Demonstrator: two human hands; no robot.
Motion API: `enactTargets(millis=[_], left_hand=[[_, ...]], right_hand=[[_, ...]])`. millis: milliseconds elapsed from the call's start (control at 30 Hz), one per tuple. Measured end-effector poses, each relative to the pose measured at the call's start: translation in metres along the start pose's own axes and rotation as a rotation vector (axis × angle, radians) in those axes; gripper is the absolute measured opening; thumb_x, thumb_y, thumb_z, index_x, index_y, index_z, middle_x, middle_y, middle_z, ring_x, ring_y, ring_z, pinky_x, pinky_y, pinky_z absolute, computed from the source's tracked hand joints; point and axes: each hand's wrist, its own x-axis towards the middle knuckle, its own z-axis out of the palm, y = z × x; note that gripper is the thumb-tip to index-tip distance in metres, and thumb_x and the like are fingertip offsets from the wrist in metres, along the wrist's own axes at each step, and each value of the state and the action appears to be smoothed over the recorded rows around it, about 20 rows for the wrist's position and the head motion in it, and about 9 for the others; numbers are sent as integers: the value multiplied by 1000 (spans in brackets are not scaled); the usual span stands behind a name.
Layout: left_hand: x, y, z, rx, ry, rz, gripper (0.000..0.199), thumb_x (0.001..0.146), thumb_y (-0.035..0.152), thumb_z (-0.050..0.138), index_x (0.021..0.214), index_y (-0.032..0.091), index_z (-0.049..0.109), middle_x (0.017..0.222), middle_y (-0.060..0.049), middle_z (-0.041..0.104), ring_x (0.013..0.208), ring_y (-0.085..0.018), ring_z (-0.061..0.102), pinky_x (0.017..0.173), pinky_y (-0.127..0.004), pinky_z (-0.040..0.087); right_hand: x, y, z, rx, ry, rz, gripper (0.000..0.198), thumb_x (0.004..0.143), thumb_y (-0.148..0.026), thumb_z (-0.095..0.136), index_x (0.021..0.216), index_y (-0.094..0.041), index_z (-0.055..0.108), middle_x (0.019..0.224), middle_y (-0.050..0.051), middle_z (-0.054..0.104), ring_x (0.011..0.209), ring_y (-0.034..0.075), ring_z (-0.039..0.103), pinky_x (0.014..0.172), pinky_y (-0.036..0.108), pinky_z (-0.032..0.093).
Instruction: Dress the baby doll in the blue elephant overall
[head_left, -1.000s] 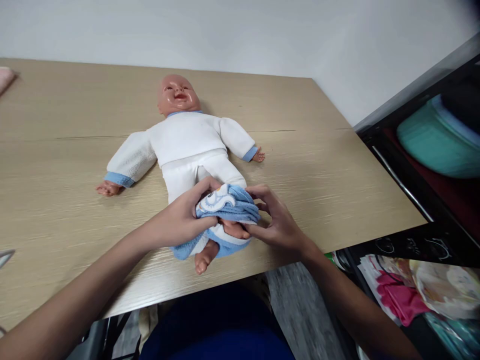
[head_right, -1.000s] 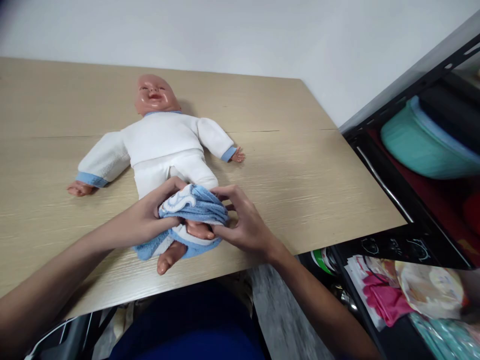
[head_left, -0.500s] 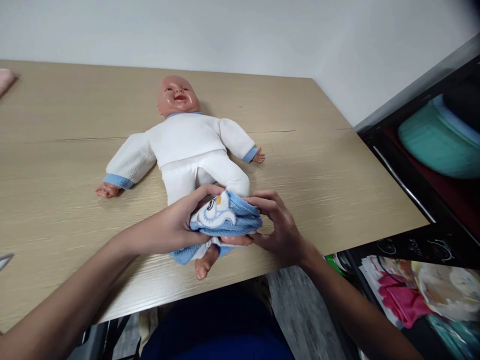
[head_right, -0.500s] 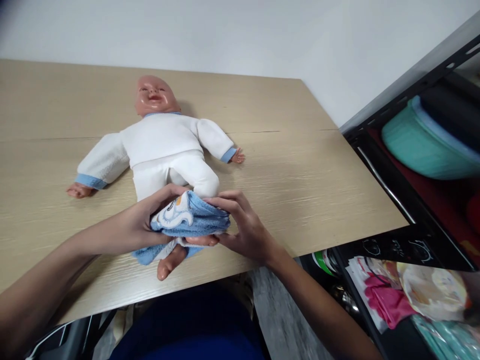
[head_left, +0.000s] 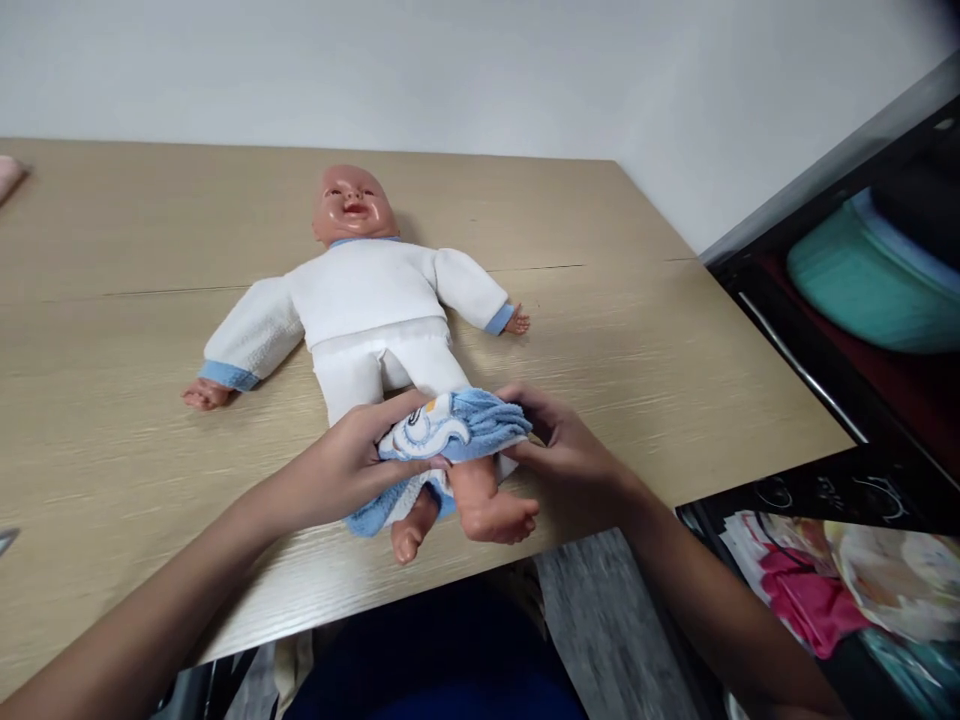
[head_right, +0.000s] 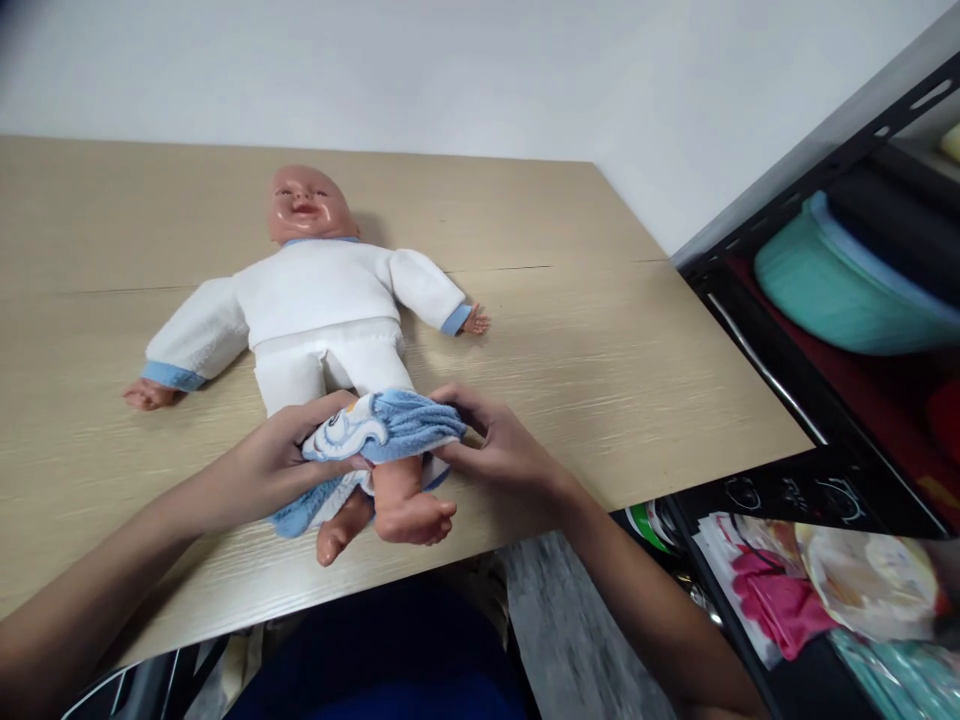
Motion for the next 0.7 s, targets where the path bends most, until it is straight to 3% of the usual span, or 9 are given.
enactTargets(millis=[133, 267, 367, 467, 600, 700], left_hand=[[2, -1, 1, -56, -7, -41, 26, 103, 45, 80, 109, 21, 71, 99, 1, 68, 89, -17, 62, 79, -26, 51], [-1, 4, -1, -70, -20, -47, 28, 104, 47, 78, 117, 23, 72, 107, -1, 73, 96, -21, 67, 83, -28, 54], [-13, 10, -4, 7, 33, -59, 38, 108, 50, 71, 139, 31, 66, 128, -2, 74, 111, -24, 70, 93, -31, 57], [-34, 10, -8, 131, 159, -99, 51, 105, 54, 74, 150, 36, 60, 138, -3, 72, 110, -25, 71, 89, -32, 58], [-63, -5, -12, 273, 382, -134, 52, 98, 57, 82, 141, 35, 66, 112, -3, 73, 96, -25, 70, 79, -32, 55], [-78, -17, -11, 179, 343, -177, 40, 98, 56, 82, 129, 33, 70, 96, 0, 69, 86, -22, 67, 74, -31, 55]], right_hand=[[19, -4, -13, 178, -204, 86, 46, 89, -50, 93, 121, -25, 72, 110, 3, 74, 100, 23, 71, 90, 37, 58], [31, -9, -24, 127, -320, 25, 55, 83, -54, 97, 125, -28, 71, 111, 2, 69, 98, 23, 68, 86, 35, 57], [35, -13, -25, 92, -258, -18, 44, 90, -62, 89, 109, -26, 72, 98, 0, 62, 87, 20, 61, 77, 31, 54], [40, -15, -18, 108, -98, 1, 39, 99, -62, 79, 99, -24, 66, 86, -3, 54, 76, 16, 52, 69, 28, 48], [52, -11, -10, 78, 48, 2, 38, 105, -61, 72, 99, -25, 62, 86, -3, 51, 73, 15, 46, 69, 28, 45], [65, -10, -9, -38, 64, -15, 36, 108, -59, 67, 98, -25, 60, 84, -4, 49, 72, 15, 44, 68, 28, 43]])
